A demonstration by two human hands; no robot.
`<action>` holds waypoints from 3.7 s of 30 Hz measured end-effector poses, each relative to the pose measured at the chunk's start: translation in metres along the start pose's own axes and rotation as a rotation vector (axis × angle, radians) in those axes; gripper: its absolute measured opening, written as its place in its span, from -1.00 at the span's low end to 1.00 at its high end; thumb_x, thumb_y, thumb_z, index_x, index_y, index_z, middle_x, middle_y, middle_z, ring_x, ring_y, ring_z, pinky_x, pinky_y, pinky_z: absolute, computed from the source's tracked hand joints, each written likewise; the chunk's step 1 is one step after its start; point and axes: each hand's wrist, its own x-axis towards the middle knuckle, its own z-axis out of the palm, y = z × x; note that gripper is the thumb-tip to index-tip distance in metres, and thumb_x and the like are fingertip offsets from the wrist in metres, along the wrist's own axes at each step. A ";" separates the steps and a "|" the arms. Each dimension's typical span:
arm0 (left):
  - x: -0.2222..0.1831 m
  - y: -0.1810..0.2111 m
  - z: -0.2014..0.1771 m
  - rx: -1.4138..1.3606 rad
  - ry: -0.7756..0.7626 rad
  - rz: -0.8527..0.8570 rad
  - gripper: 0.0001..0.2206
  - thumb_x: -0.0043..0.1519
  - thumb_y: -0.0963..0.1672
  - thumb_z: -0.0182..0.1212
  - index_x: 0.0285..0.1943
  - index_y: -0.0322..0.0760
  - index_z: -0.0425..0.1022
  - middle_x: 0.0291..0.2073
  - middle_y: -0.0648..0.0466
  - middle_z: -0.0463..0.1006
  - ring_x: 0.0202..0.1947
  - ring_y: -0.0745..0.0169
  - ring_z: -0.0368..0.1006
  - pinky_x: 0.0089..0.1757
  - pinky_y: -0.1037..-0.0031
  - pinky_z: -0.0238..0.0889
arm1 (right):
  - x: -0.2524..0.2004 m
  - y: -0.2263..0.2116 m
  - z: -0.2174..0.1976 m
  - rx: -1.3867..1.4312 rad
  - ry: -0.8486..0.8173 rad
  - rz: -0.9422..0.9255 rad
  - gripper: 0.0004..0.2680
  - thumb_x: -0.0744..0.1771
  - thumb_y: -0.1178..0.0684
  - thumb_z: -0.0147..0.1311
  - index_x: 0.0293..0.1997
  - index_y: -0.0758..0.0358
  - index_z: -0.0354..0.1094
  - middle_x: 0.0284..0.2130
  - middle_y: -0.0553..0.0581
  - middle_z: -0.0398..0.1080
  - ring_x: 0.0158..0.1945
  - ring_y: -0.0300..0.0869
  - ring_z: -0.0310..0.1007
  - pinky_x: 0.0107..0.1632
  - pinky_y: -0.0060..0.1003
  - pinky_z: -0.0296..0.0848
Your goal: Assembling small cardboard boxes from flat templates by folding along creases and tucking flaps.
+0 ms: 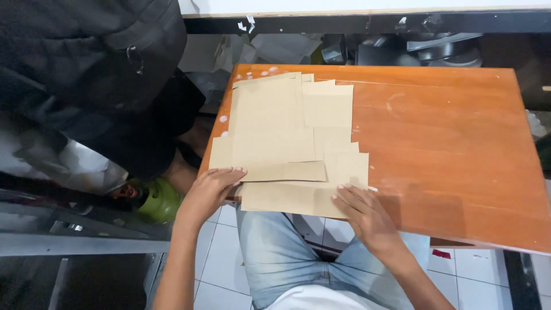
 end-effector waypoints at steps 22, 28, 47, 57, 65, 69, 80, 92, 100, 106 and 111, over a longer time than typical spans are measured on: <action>-0.005 0.060 0.019 0.336 1.079 0.198 -0.94 0.22 -0.21 0.38 -0.29 -0.16 0.65 -0.42 0.15 0.58 -0.31 0.21 0.54 -0.20 0.39 0.45 | 0.157 -0.048 0.027 -0.312 0.189 -0.176 -0.84 0.35 0.10 0.15 0.01 -0.05 0.50 -0.15 -0.04 0.57 -0.01 -0.16 0.58 0.10 -0.23 0.48; 0.016 0.065 0.013 0.390 1.378 0.241 -0.92 0.21 -0.21 0.43 -0.28 -0.09 0.71 -0.36 0.17 0.68 -0.29 0.20 0.58 -0.20 0.38 0.39 | 0.181 -0.051 0.005 -0.269 0.563 -0.327 -0.86 0.41 0.12 0.07 0.02 0.07 0.55 -0.05 0.03 0.56 0.05 -0.04 0.56 0.14 -0.05 0.49; 0.006 0.112 0.011 -0.227 0.153 0.087 -0.84 0.31 -0.03 0.14 -0.25 -0.10 0.54 -0.29 0.20 0.59 -0.20 0.12 0.47 -0.14 0.29 0.26 | 0.050 -0.023 -0.022 -0.113 -0.139 -0.132 -0.75 0.44 -0.21 -0.19 -0.02 0.05 0.38 -0.06 -0.13 0.45 -0.25 -0.09 0.32 -0.20 -0.17 0.30; 0.058 0.180 -0.057 0.081 0.710 0.587 -0.89 0.30 -0.32 0.18 -0.21 -0.30 0.49 -0.31 0.06 0.52 -0.31 0.14 0.45 -0.26 0.40 0.28 | 0.086 -0.040 -0.108 -0.216 0.061 0.042 -0.70 0.26 0.19 0.10 0.10 0.05 0.43 0.00 -0.02 0.54 0.01 -0.05 0.52 0.03 -0.14 0.42; 0.096 0.193 0.018 -0.019 0.453 0.563 -0.71 0.01 -0.33 0.27 -0.14 -0.20 0.42 -0.22 0.13 0.54 -0.25 0.14 0.47 -0.29 0.37 0.25 | -0.004 0.025 -0.120 -0.489 -0.004 0.063 -0.54 0.25 0.15 0.16 0.32 -0.03 0.27 0.25 -0.05 0.36 0.31 -0.13 0.33 0.16 -0.15 0.28; 0.111 0.182 0.061 -0.095 0.173 0.453 -0.89 0.13 -0.22 0.20 -0.31 -0.10 0.39 -0.51 0.14 0.41 -0.47 0.07 0.42 -0.53 0.24 0.14 | -0.035 0.047 -0.104 -0.195 -0.303 0.422 -0.62 0.26 0.13 0.00 0.25 -0.01 0.37 0.18 0.01 0.43 0.21 -0.01 0.41 0.07 -0.08 0.42; 0.148 0.169 0.030 -0.709 -0.035 0.006 -0.76 0.17 0.06 0.31 -0.19 -0.06 0.60 -0.45 0.28 0.60 -0.52 0.40 0.23 -0.34 0.54 0.13 | 0.031 0.070 -0.150 0.222 -0.499 0.642 -0.81 0.34 -0.07 0.06 -0.11 0.07 0.61 -0.25 -0.10 0.73 -0.21 -0.26 0.71 -0.16 -0.33 0.52; 0.159 0.172 0.052 -0.435 0.018 -0.074 -0.77 0.28 0.00 0.16 -0.38 -0.09 0.36 -0.52 0.20 0.43 -0.40 0.13 0.34 -0.35 0.36 0.12 | 0.030 0.066 -0.125 -0.319 -0.312 0.441 -0.61 0.30 -0.03 0.11 0.32 -0.07 0.33 0.12 0.03 0.46 0.14 0.00 0.37 0.31 0.00 0.00; 0.092 0.205 0.097 0.083 0.055 0.467 -0.29 0.33 0.16 0.07 0.66 0.33 -0.17 0.61 -0.19 -0.26 0.59 -0.30 -0.44 0.33 -0.35 -0.53 | -0.019 0.088 -0.095 -0.125 -0.097 0.463 -0.64 0.36 -0.36 0.03 0.18 -0.06 0.38 -0.05 -0.03 0.37 0.13 -0.14 0.35 0.30 -0.15 0.06; 0.073 0.146 0.088 0.281 0.153 0.475 -0.34 0.32 0.24 -0.09 0.60 0.17 0.03 0.57 0.08 0.03 0.54 0.04 -0.03 0.34 -0.18 -0.14 | -0.005 0.088 -0.121 0.108 -0.057 0.562 -0.73 0.39 -0.06 0.02 0.21 0.00 0.49 -0.31 -0.02 0.28 -0.08 -0.14 0.29 0.10 -0.18 0.02; 0.058 0.122 0.074 0.237 0.073 0.427 -0.38 0.34 0.19 -0.10 0.60 0.20 0.01 0.58 0.04 -0.04 0.55 0.03 -0.08 0.30 -0.31 -0.23 | -0.007 0.092 -0.111 0.113 -0.040 0.556 -0.69 0.39 -0.16 -0.01 0.21 0.04 0.49 -0.27 -0.02 0.33 -0.05 -0.14 0.33 0.16 -0.20 0.00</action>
